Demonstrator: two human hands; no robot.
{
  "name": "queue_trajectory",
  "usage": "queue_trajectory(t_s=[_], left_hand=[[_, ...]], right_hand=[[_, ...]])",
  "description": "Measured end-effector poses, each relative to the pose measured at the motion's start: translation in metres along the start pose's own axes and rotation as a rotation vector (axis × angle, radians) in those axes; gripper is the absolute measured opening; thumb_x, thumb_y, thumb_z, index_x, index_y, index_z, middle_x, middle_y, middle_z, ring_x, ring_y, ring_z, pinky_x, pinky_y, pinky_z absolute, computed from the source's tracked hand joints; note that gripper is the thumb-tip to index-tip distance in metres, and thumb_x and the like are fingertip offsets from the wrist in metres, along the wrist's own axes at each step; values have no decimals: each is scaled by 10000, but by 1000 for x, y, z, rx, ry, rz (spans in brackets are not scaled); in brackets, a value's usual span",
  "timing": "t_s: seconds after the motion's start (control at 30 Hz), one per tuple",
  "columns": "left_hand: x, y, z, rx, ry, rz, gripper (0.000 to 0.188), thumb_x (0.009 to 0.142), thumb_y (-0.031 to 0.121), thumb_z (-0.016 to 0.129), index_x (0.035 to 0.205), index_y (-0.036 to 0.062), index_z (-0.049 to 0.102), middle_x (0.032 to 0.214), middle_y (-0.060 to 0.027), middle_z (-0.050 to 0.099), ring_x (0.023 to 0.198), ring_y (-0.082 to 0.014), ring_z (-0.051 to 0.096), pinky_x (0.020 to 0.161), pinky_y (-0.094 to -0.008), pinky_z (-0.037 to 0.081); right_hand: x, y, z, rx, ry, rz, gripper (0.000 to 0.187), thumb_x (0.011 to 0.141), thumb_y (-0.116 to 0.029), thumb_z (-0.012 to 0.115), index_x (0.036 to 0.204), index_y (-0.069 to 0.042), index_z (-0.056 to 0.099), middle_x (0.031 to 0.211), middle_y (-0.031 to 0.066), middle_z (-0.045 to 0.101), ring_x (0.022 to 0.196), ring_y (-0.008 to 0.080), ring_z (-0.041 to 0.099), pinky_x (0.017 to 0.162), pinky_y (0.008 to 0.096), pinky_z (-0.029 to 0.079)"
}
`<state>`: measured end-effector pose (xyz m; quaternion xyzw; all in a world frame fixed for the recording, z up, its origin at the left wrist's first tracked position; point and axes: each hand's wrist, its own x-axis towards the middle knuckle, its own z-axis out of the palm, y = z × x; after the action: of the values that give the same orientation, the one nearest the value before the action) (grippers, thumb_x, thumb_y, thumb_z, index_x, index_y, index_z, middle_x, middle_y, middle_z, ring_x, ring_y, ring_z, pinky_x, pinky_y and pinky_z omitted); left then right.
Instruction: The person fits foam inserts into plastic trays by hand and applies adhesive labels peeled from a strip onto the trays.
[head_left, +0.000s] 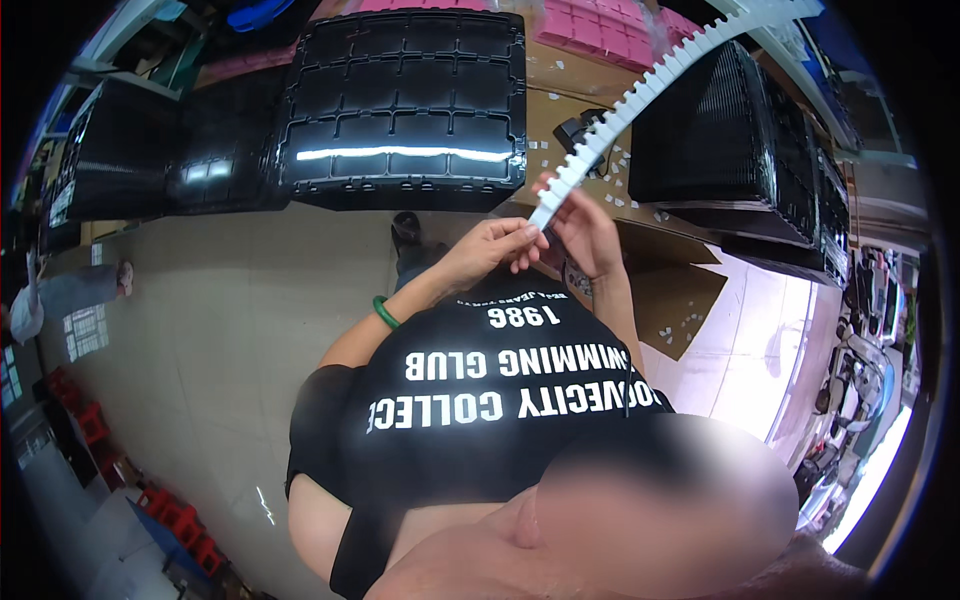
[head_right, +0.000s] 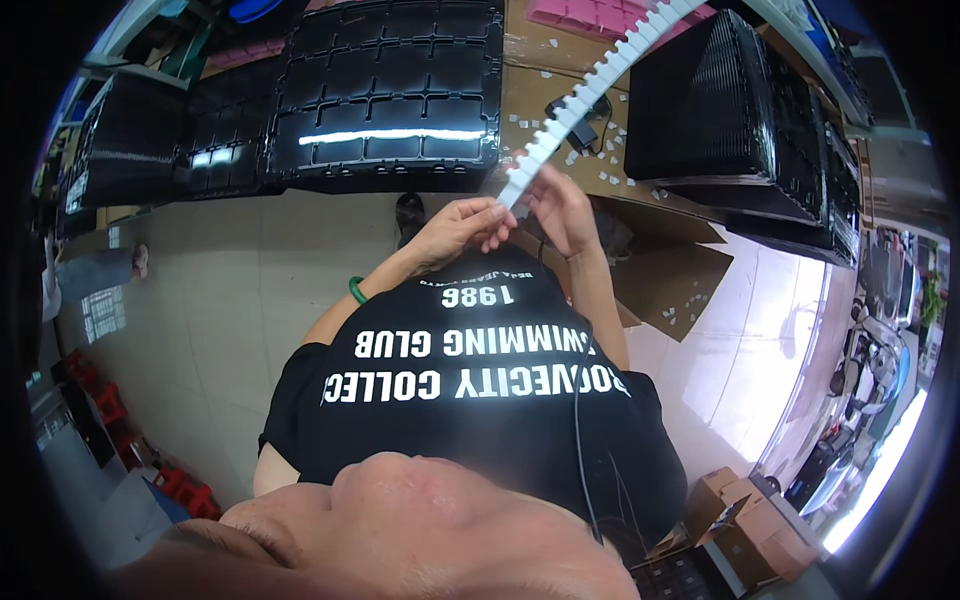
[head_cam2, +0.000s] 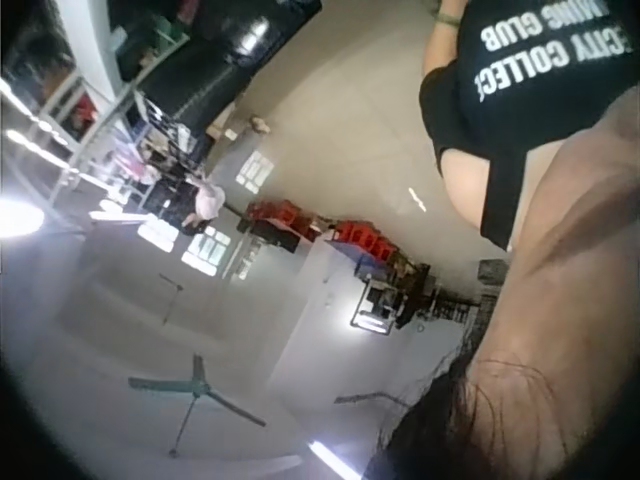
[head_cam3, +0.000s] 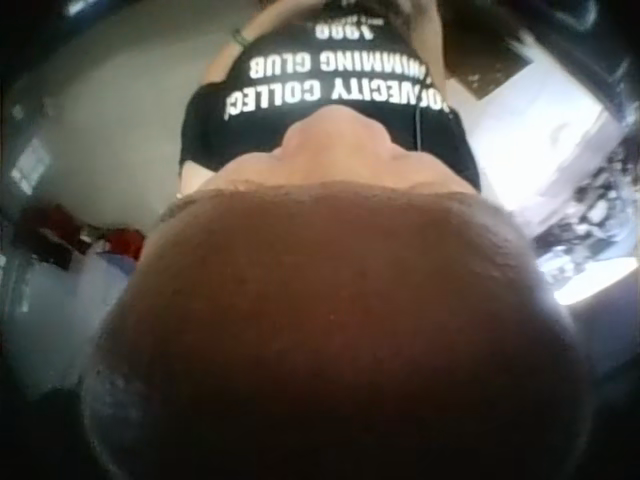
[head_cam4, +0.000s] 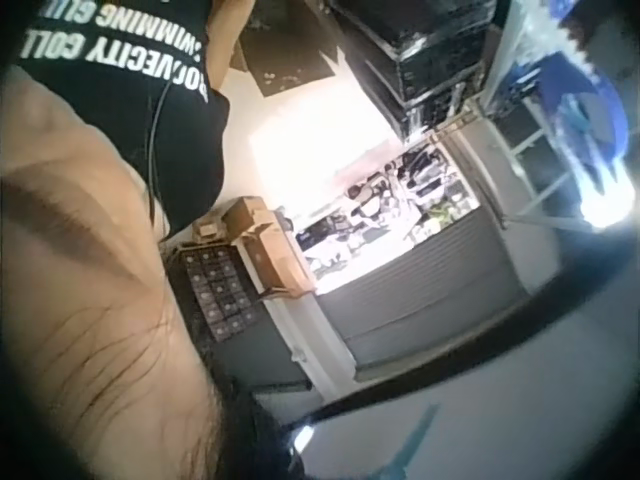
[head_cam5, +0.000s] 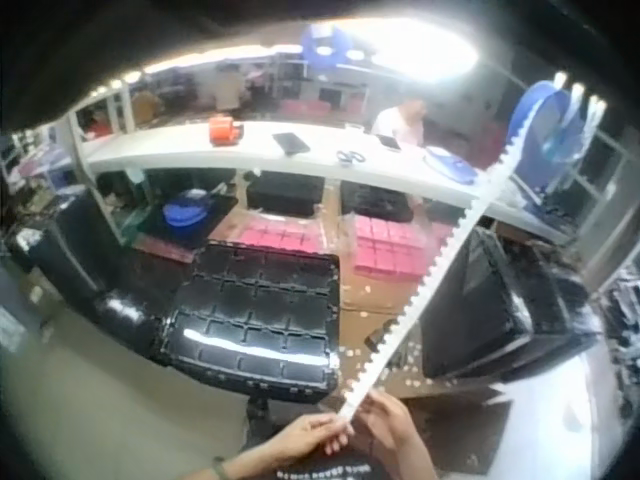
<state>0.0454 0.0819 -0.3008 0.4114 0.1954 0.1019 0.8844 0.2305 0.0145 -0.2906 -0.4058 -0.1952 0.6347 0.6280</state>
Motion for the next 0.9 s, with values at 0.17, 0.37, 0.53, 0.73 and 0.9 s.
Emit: queue_trajectory(t_s=[0.17, 0.37, 0.53, 0.73, 0.9], left_hand=[[-15, -31, 0, -271, 82, 37, 290, 989, 275, 510, 842, 47, 611, 713, 21, 553, 621, -44, 506, 594, -195, 415], [-61, -41, 10, -351, 78, 92, 272, 978, 225, 514, 800, 35, 593, 649, 23, 497, 587, -75, 464, 602, -229, 406], [-91, -53, 12, -437, 63, 145, 281, 958, 236, 553, 740, 58, 569, 581, 28, 447, 535, -79, 408, 542, -237, 367], [-107, -42, 10, -423, 43, 247, 317, 981, 211, 495, 712, 51, 548, 576, 39, 399, 545, -64, 378, 554, -224, 354], [-112, -51, 9, -449, 17, 280, 260, 976, 194, 502, 781, 37, 571, 623, 14, 462, 569, -70, 422, 567, -232, 376]], right_hand=[[1, 26, -8, 21, -180, 187, 341, 945, -114, 487, 1218, 81, 549, 1043, 129, 621, 917, 189, 608, 853, 302, 477], [-3, 47, -1, -120, -387, 255, 399, 882, -160, 626, 1222, 28, 534, 1016, 88, 613, 935, 170, 609, 829, 293, 492], [-6, 64, 20, -115, -483, 253, 358, 820, -214, 711, 1073, -13, 559, 965, 72, 554, 841, 145, 553, 734, 266, 487], [11, 70, 54, 106, -693, 297, 190, 849, -182, 682, 897, -42, 562, 890, 80, 513, 840, 170, 519, 771, 281, 473], [5, 78, 49, 149, -624, 315, 206, 856, -211, 677, 866, -44, 556, 846, 85, 510, 802, 174, 512, 726, 288, 445]])
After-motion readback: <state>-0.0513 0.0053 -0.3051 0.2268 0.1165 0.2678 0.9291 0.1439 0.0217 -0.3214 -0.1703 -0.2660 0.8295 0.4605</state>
